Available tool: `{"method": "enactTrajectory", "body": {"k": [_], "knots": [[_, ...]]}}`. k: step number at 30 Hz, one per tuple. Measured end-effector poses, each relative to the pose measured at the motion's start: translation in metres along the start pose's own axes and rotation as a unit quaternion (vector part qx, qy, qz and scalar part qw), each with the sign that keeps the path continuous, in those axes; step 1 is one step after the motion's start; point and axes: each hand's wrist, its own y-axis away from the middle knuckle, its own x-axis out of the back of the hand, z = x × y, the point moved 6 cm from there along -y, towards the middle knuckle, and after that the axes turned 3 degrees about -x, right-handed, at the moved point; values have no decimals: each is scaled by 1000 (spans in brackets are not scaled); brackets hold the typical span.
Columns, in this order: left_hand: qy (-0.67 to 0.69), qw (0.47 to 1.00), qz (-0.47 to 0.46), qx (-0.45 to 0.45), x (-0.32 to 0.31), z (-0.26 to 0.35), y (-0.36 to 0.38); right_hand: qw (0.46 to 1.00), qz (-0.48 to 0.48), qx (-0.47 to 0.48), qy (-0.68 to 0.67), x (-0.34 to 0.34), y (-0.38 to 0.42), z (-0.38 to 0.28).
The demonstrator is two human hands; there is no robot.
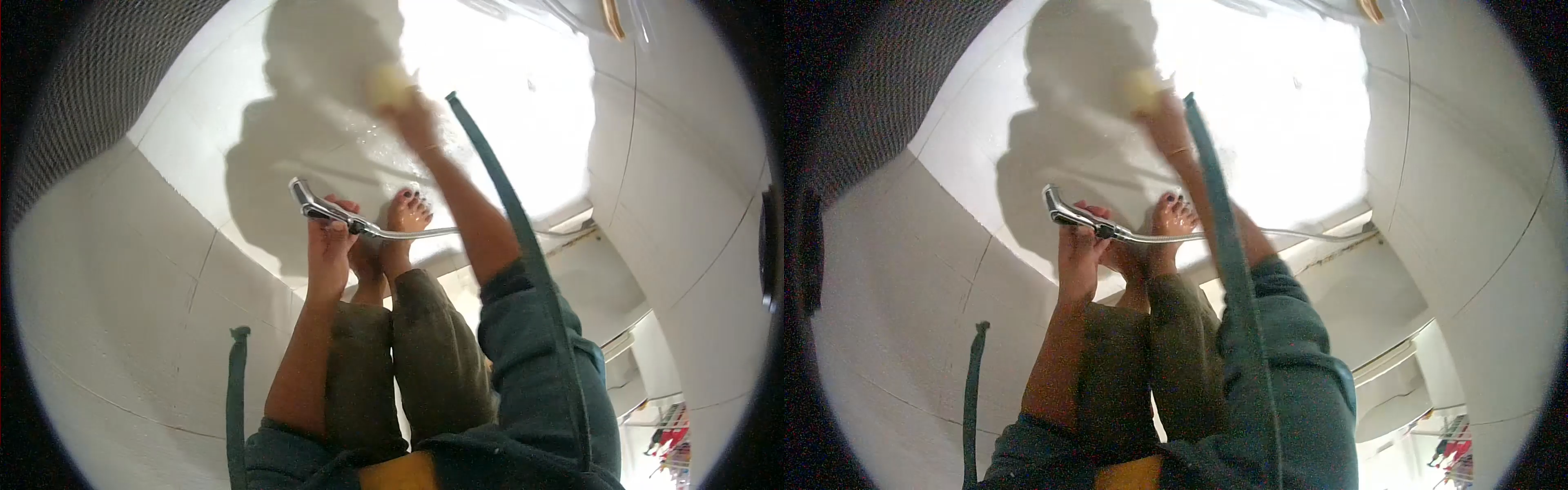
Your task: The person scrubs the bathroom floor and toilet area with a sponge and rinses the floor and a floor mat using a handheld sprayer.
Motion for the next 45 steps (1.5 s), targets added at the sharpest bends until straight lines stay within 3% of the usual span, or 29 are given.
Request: {"method": "enactTrajectory", "body": {"k": [1, 2, 4, 6, 7, 10, 12, 15, 16, 17, 18, 20, 22, 24, 28, 30, 32, 34, 36, 37, 38, 40, 41, 45], "knots": [[-6, 1000, 8, 7, -3, 2, -1, 998, -36, 49, 29, -24, 26, -20], [-13, 1000, 18, 15, -3, 3, -1, 985, -151, 21, 80, -48, 37, -22], [-39, 999, -5, 10, 0, 10, 0, 978, -109, 121, 131, -51, 45, -13], [-96, 995, -9, 25, -3, 11, -6, 990, -71, -80, 93, 4, 28, 27], [-118, 992, -28, 17, -13, 13, -9, 998, 28, -31, 36, 37, 16, 56], [-173, 978, -106, 48, -47, 14, -22, 983, 71, -170, 22, 143, -11, 108], [-223, 961, -143, 79, -75, 9, -29, 972, 121, -200, 21, 191, -11, 116], [-334, 897, -280, 77, -128, -10, -34, 995, 80, -50, -15, 165, 12, 116], [-342, 890, -290, 79, -142, -17, -38, 992, 17, -44, 120, 142, 25, 103], [-336, 890, -301, 67, -155, -21, -43, 991, 30, 26, 128, 115, 47, 96], [-334, 888, -313, 56, -165, -25, -47, 989, -101, -21, 107, 94, 55, 98], [-367, 877, -305, 65, -185, -31, -55, 995, 60, 45, 60, 95, 60, 121], [-358, 882, -299, 72, -204, -34, -55, 987, 108, -108, -41, 129, 49, 157], [-383, 866, -312, 73, -223, -37, -41, 964, 218, -146, -54, 176, 54, 168], [-465, 824, -307, 103, -246, -42, -20, 945, 226, -175, -159, 226, 84, 159], [-494, 811, -291, 119, -260, -45, -4, 894, 240, -180, -333, 210, 88, 190], [-507, 794, -312, 123, -259, -66, 11, 798, 241, -319, -451, 247, 146, 171], [-567, 740, -350, 94, -267, -71, 24, 786, 226, -329, -472, 222, 151, 186], [-595, 701, -390, 53, -281, -74, 38, 776, 395, -300, -390, 244, 186, 181], [-605, 676, -421, 9, -291, -72, 43, 726, 383, -319, -474, 233, 193, 187], [-609, 661, -438, 13, -300, -72, 45, 711, 400, -327, -477, 235, 208, 188], [-623, 607, -489, -64, -318, -64, 54, 619, 547, -318, -465, 234, 259, 181], [-607, 602, -511, -90, -333, -61, 57, 569, 567, -334, -493, 225, 279, 180], [-587, 571, -571, -44, -389, -43, 62, 370, 646, -350, -569, 190, 370, 140]]}}
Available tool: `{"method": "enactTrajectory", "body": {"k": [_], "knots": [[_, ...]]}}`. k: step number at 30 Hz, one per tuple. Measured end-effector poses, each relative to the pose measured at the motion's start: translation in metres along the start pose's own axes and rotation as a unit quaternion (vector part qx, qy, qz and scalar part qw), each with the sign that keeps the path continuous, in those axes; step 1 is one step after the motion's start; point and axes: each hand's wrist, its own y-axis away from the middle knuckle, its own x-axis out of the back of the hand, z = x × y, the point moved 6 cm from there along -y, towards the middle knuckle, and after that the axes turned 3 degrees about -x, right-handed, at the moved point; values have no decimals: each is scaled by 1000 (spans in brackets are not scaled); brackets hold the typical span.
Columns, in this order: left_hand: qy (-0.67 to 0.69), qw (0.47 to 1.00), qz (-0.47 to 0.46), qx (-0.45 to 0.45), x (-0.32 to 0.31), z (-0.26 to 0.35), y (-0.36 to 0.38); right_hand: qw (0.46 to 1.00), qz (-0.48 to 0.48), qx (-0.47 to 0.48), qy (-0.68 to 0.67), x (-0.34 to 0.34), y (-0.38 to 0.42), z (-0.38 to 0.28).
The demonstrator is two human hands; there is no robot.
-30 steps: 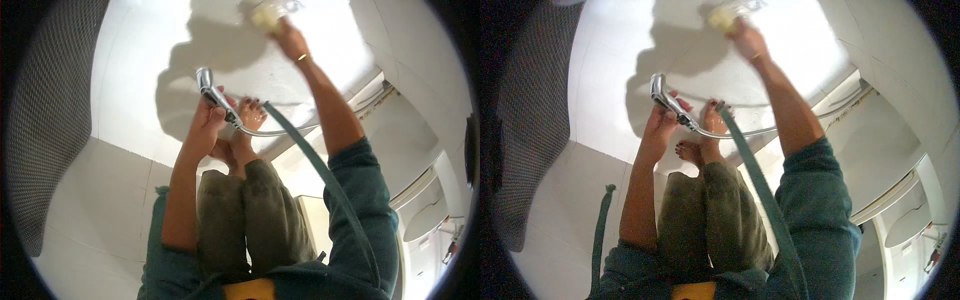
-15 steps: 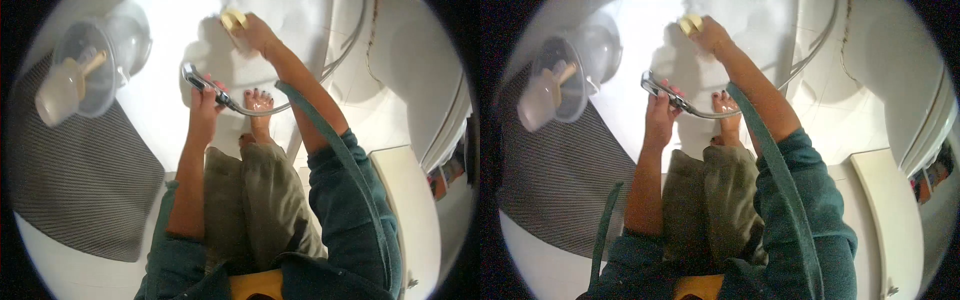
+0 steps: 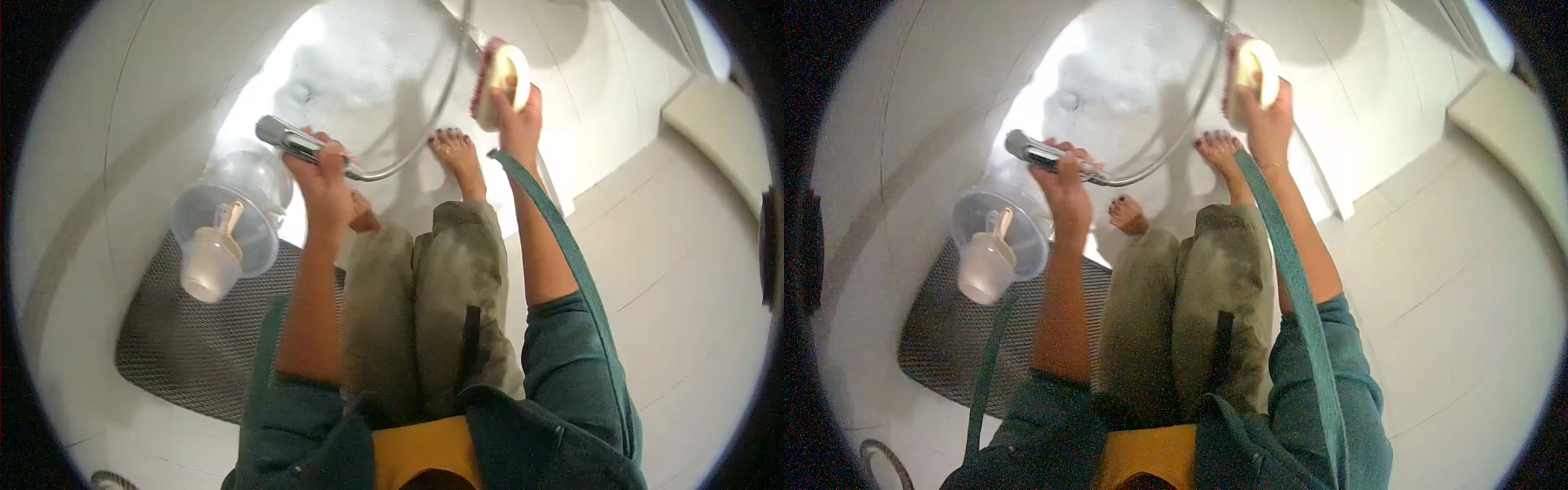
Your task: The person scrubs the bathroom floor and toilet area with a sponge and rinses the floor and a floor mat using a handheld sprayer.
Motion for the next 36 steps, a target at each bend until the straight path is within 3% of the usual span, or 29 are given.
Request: {"method": "enactTrajectory", "body": {"k": [3, 7, 10, 11, 13, 16, 17, 19, 21, 22, 24, 25, 26, 27, 28, 30, 31, 32, 35, 36], "knots": [[-35, 990, -119, -70, 5, 30, -15, 992, 111, -33, -41, 78, 29, 53], [-127, 959, -232, -103, -48, 67, 8, 947, 229, -204, 94, 148, 108, 152], [-418, 849, -322, -18, -94, 39, 31, 920, 295, -253, 54, 175, 153, 223], [-470, 808, -352, -37, -110, 27, 41, 899, 329, -288, 22, 182, 168, 247], [-472, 785, -397, -62, -133, -1, 54, 876, 376, -302, 16, 203, 185, 287], [-496, 784, -367, -71, -134, -56, 41, 841, 460, -284, -14, 246, 189, 369], [-452, 802, -374, -112, -134, -72, 34, 826, 495, -267, -30, 268, 184, 394], [-349, 856, -370, -90, -142, -92, 28, 845, 473, -246, -49, 308, 167, 430], [-346, 858, -373, -70, -140, -108, 19, 823, 508, -243, 76, 347, 148, 447], [-356, 853, -378, -53, -141, -117, 17, 827, 510, -230, 48, 364, 133, 463], [-341, 860, -377, -52, -142, -139, 9, 832, 511, -216, 21, 365, 103, 450], [-344, 859, -376, -51, -142, -146, 3, 820, 524, -228, -40, 348, 90, 412], [-377, 835, -401, 5, -141, -159, -3, 805, 535, -237, -98, 337, 85, 392], [-407, 808, -422, 60, -138, -170, -4, 818, 537, -206, 12, 343, 69, 426], [-409, 808, -419, 61, -137, -170, -2, 826, 513, -217, 88, 320, 64, 408], [-375, 804, -462, 26, -147, -172, 5, 870, 426, -215, 124, 257, 46, 360], [-414, 785, -460, 33, -146, -172, 4, 912, 390, -114, 47, 219, 32, 347], [-422, 776, -469, 8, -144, -172, 1, 903, 362, -171, 157, 185, 15, 326], [-492, 747, -443, -54, -145, -163, -16, 965, 135, -121, 191, 106, -35, 264], [-552, 721, -412, -78, -142, -158, -21, 966, 131, -110, 194, 104, -39, 258]]}}
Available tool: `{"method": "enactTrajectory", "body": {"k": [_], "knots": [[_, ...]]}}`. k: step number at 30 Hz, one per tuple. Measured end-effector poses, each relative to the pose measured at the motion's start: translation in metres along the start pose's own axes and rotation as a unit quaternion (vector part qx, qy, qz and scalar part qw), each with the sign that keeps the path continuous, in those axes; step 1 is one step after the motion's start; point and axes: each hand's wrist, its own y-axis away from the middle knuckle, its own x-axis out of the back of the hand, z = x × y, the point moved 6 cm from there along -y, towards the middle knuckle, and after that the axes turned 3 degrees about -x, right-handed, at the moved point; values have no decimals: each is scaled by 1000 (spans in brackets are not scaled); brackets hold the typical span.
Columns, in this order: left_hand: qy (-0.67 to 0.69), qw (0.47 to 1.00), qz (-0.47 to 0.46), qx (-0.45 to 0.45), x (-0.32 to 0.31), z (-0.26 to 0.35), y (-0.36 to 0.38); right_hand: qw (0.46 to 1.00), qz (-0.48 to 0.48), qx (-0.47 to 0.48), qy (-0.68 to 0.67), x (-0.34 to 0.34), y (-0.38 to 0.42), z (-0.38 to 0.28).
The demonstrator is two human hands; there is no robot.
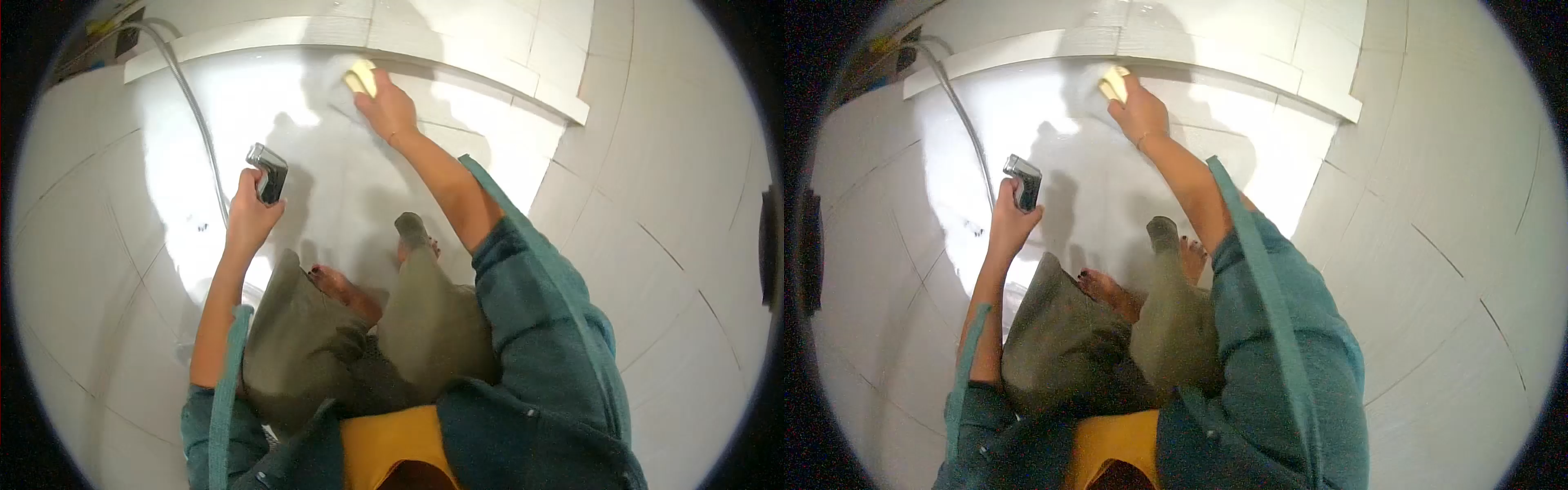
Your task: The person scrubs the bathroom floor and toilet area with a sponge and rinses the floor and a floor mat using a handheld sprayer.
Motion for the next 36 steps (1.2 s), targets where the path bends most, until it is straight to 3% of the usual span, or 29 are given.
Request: {"method": "enactTrajectory", "body": {"k": [2, 3, 4, 5, 6, 7, 9, 12, 13, 15, 16, 17, 18, 20, 21, 23, 24, 25, 26, 27, 29, 31, 32, 33, 34, 35, 36], "knots": [[18, 999, 34, -21, 8, -2, 0, 991, -18, 133, -5, -8, -7, -20], [32, 997, 57, -43, 14, -3, -2, 988, 31, 151, -25, 6, -4, -13], [24, 984, 94, -152, 18, 9, 0, 994, 0, 107, 15, 19, -6, 8], [32, 986, 74, -145, 20, 30, 7, 993, 1, 115, 28, 46, 0, 26], [-4, 991, 38, -127, 16, 33, 2, 991, -20, 79, 105, 70, 1, 46], [-43, 993, 4, -113, 10, 36, -3, 983, 17, 22, 182, 91, 1, 71], [-43, 988, -7, -147, 8, 42, -1, 984, 16, 8, 180, 122, -4, 118], [66, 988, 26, -137, 15, 32, 2, 980, 4, 54, 191, 111, -14, 103], [27, 990, 41, -133, 19, 27, -1, 979, -23, 144, 141, 92, -20, 85], [15, 993, 35, -113, 21, 22, -5, 966, -57, 230, 102, 40, -23, 29], [24, 993, 37, -107, 23, 25, -6, 969, -172, 95, -147, 5, -17, 5], [25, 993, 36, -114, 24, 25, -8, 919, -24, 378, 111, -27, -9, -33], [28, 988, 56, -140, 27, 26, -9, 916, -20, 374, 143, -57, -3, -57], [12, 984, 78, -163, 40, 36, -9, 951, -39, 276, 134, -73, 20, -78], [10, 984, 76, -164, 44, 34, -12, 952, -38, 274, 133, -70, 27, -74], [47, 978, 120, -165, 53, 20, -20, 982, 96, 161, 16, -37, 42, -21], [90, 949, 164, -253, 53, 14, -25, 989, 140, 56, -8, -5, 46, 17], [94, 949, 159, -254, 54, 19, -24, 970, 225, -94, 1, 29, 53, 58], [111, 967, 128, -193, 56, 23, -21, 943, 284, -169, -50, 63, 67, 95], [126, 979, 94, -128, 54, 19, -18, 938, 302, -171, 12, 87, 75, 138], [123, 978, 98, -137, 51, 14, -19, 906, 385, -175, -22, 97, 99, 175], [85, 973, 138, -163, 51, 14, -16, 919, 336, -208, -2, 47, 109, 159], [65, 966, 161, -191, 51, 13, -18, 931, 241, -190, -197, -1, 109, 140], [66, 967, 156, -191, 49, 14, -21, 962, 198, -187, 14, -47, 108, 113], [46, 971, 149, -183, 46, 15, -23, 983, 79, -164, 32, -84, 122, 64], [22, 974, 142, -174, 46, 16, -24, 996, -47, -74, -25, -116, 134, 21], [-2, 976, 137, -171, 48, 19, -25, 993, -76, 76, -41, -145, 139, -14]]}}
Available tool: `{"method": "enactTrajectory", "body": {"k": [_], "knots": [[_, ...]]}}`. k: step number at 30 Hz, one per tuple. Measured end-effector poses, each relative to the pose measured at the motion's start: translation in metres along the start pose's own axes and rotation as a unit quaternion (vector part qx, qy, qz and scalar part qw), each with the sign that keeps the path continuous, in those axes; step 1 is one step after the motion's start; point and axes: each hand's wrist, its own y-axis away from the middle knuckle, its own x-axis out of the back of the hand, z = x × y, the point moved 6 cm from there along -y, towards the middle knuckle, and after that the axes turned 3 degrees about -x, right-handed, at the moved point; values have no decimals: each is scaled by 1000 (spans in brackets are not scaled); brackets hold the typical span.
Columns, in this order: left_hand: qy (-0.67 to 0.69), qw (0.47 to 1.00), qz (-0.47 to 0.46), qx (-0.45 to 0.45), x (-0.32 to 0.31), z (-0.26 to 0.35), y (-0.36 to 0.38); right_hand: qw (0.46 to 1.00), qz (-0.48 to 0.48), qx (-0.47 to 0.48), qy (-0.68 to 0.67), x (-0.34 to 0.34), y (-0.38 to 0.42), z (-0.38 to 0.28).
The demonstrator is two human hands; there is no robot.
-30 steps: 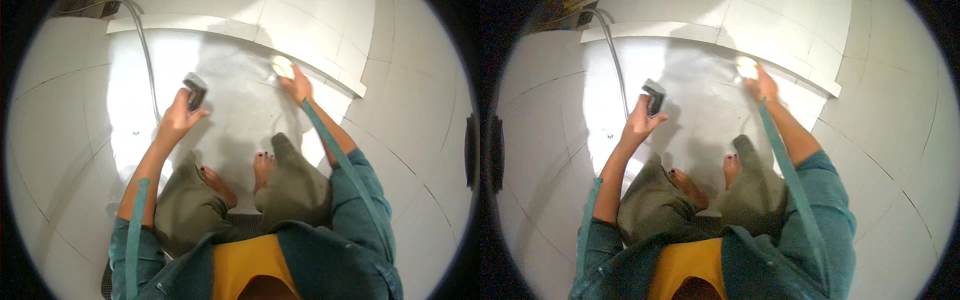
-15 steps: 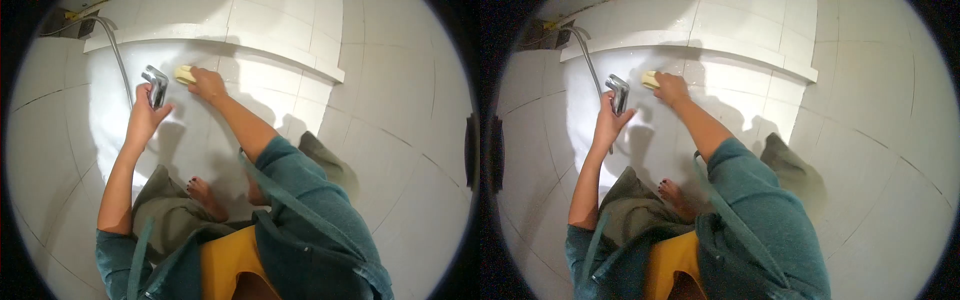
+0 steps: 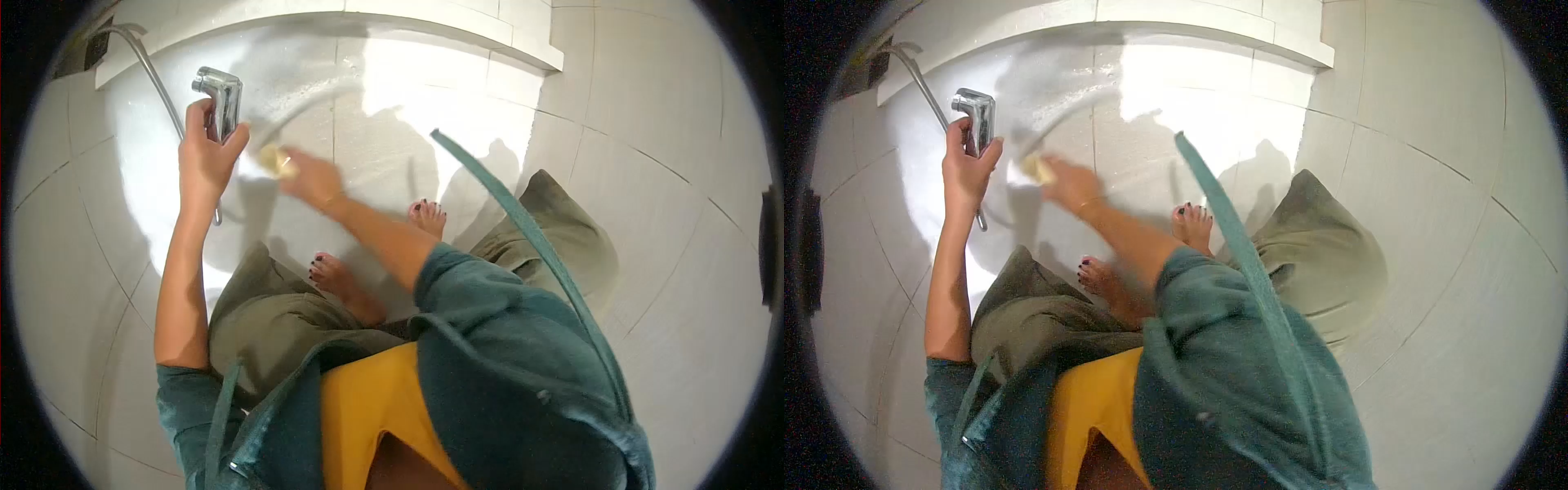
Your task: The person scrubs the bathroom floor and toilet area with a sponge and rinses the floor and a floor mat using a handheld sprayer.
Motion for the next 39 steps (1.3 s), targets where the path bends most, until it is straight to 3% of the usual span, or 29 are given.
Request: {"method": "enactTrajectory", "body": {"k": [3, 5, 8, 9, 11, 12, 13, 15, 16, 18, 20, 21, 22, 27, 30, 34, 39], "knots": [[18, 1000, 5, 23, 4, 1, 0, 998, 57, 28, -20, 12, -4, -12], [12, 1000, 12, 22, 10, -10, 4, 958, 256, -116, -60, 82, -7, 46], [18, 999, 13, 37, 6, -8, -2, 855, 455, -237, -82, 204, 24, 167], [26, 997, -8, 67, 5, -5, 1, 807, 459, -320, -188, 222, 32, 175], [18, 999, -10, 36, -1, 1, -1, 834, 446, -309, -104, 218, 15, 150], [23, 999, -21, 15, -5, 5, 0, 889, 355, -288, -36, 200, -10, 125], [24, 999, -34, -4, -9, 9, 1, 929, 255, -266, 30, 176, -32, 99], [36, 998, -41, 9, -16, 7, 1, 987, 121, -86, 64, 146, -46, 41], [11, 999, -48, 13, -18, 6, -3, 986, 127, -86, 63, 154, -48, 50], [-15, 998, -53, 15, -17, 6, -9, 908, 328, -258, 28, 193, -31, 119], [-25, 999, -21, 34, -13, -1, -11, 825, 473, -308, -33, 252, 6, 217], [-23, 999, -19, 33, -13, 0, -12, 785, 480, -391, 23, 291, 25, 231], [-14, 999, -33, 30, -12, 3, -9, 767, 516, -382, 13, 319, 36, 234], [29, 999, -36, 6, -7, 5, -2, 787, 527, -310, 84, 370, 5, 251], [34, 995, -93, 22, -6, -8, 4, 810, 513, -282, 12, 372, -16, 231], [38, 981, -180, 61, -2, -21, 13, 839, 480, -251, 51, 318, -34, 175], [116, 985, -111, 66, 24, -30, 17, 929, 347, -103, 77, 211, -78, 58]]}}
